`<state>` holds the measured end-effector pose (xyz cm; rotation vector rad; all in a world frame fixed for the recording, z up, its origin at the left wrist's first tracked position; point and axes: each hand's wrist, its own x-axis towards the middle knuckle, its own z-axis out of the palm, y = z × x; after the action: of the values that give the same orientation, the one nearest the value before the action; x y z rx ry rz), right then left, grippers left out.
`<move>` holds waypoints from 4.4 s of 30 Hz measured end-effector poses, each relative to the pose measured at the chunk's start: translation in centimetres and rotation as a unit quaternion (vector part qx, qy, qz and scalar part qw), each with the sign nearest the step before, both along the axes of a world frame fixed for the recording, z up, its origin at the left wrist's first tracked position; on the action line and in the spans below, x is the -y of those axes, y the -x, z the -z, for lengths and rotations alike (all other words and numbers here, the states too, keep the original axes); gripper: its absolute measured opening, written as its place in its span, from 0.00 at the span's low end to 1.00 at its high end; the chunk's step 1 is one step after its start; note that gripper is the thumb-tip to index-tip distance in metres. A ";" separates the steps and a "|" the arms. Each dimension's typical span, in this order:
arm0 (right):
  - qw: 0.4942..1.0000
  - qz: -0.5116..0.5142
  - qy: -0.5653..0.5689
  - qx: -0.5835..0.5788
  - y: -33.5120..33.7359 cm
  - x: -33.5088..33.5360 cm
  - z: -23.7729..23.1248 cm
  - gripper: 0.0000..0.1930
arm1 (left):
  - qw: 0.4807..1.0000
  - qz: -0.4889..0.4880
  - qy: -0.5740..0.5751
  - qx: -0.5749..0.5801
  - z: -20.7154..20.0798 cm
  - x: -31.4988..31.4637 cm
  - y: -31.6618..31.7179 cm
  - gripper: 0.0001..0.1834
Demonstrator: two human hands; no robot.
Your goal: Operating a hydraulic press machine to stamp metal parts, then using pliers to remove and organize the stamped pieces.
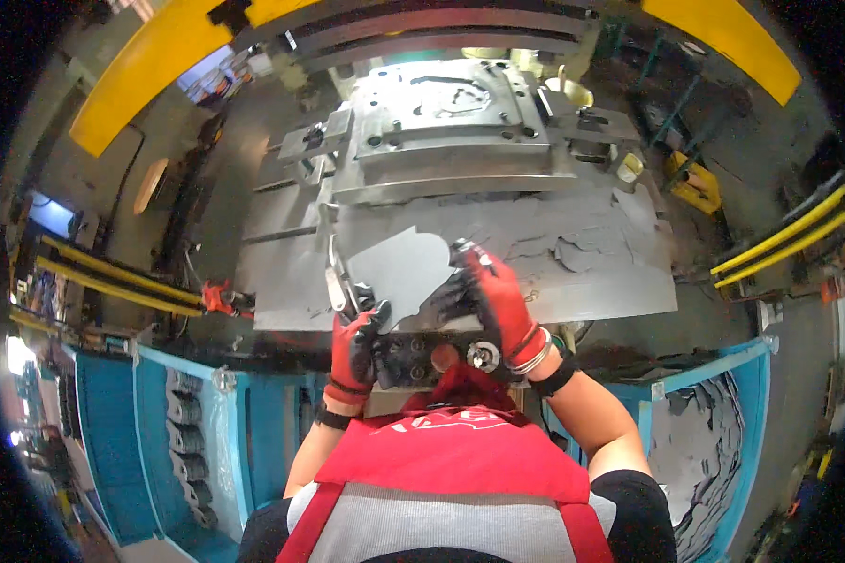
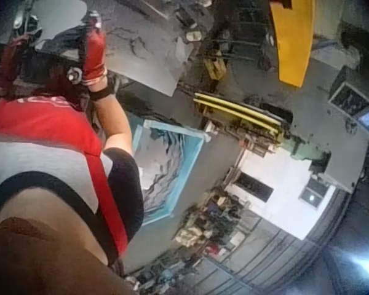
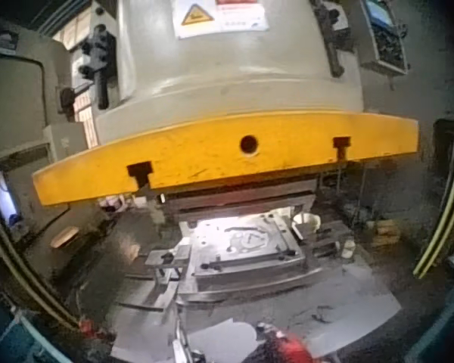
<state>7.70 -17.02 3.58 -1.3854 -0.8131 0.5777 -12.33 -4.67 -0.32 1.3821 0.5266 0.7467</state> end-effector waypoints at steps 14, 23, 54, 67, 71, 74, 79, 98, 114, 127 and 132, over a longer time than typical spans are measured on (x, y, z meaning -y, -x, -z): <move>0.966 0.139 -0.193 -0.104 -16.8 -10.5 -4.2 0.13 | 0.992 -0.054 0.112 0.003 -3.0 -1.0 1.1 0.11; 0.968 0.234 -0.056 0.076 -26.4 -21.6 -0.1 0.18 | 0.968 -0.128 0.211 0.051 -1.2 -2.3 6.2 0.15; 0.883 0.331 0.329 -0.062 -3.1 18.7 23.8 0.34 | 0.860 -0.291 0.293 -0.299 17.9 -1.5 11.5 0.44; 0.817 0.369 0.444 0.005 -2.8 17.8 23.0 0.40 | 0.871 -0.312 0.297 -0.235 18.9 -1.4 10.9 0.41; 0.807 0.358 0.469 0.005 -2.9 18.2 23.4 0.42 | 0.894 -0.319 0.186 -0.255 18.3 -1.4 10.8 0.40; 0.818 0.345 0.461 0.011 -2.9 18.5 23.6 0.42 | 0.890 -0.304 0.219 -0.258 14.6 -0.8 9.5 0.40; 0.849 0.314 0.421 -0.058 -3.3 19.0 24.4 0.50 | 0.906 -0.319 0.175 -0.216 19.3 -0.9 12.0 0.33; 0.903 0.283 0.312 -0.088 -4.0 21.2 27.9 0.50 | 0.987 0.119 0.101 -0.029 -7.8 -4.1 -6.3 0.23; 0.866 0.392 0.289 0.118 -1.2 19.3 17.0 0.27 | 0.978 0.109 0.177 -0.034 -9.2 -10.5 -15.6 0.26; 0.951 0.029 0.144 0.271 -2.8 -1.7 6.4 0.21 | 0.955 -0.110 0.247 -0.119 -3.0 -2.1 7.4 0.21; 0.878 0.011 0.113 0.466 -4.8 -11.4 8.9 0.26 | 0.936 -0.122 0.308 -0.122 1.8 -3.0 10.1 0.21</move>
<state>12.54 -5.64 -5.35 -1.9068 -1.5222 -0.0722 -22.45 -1.63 -2.09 0.8261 1.0451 0.5374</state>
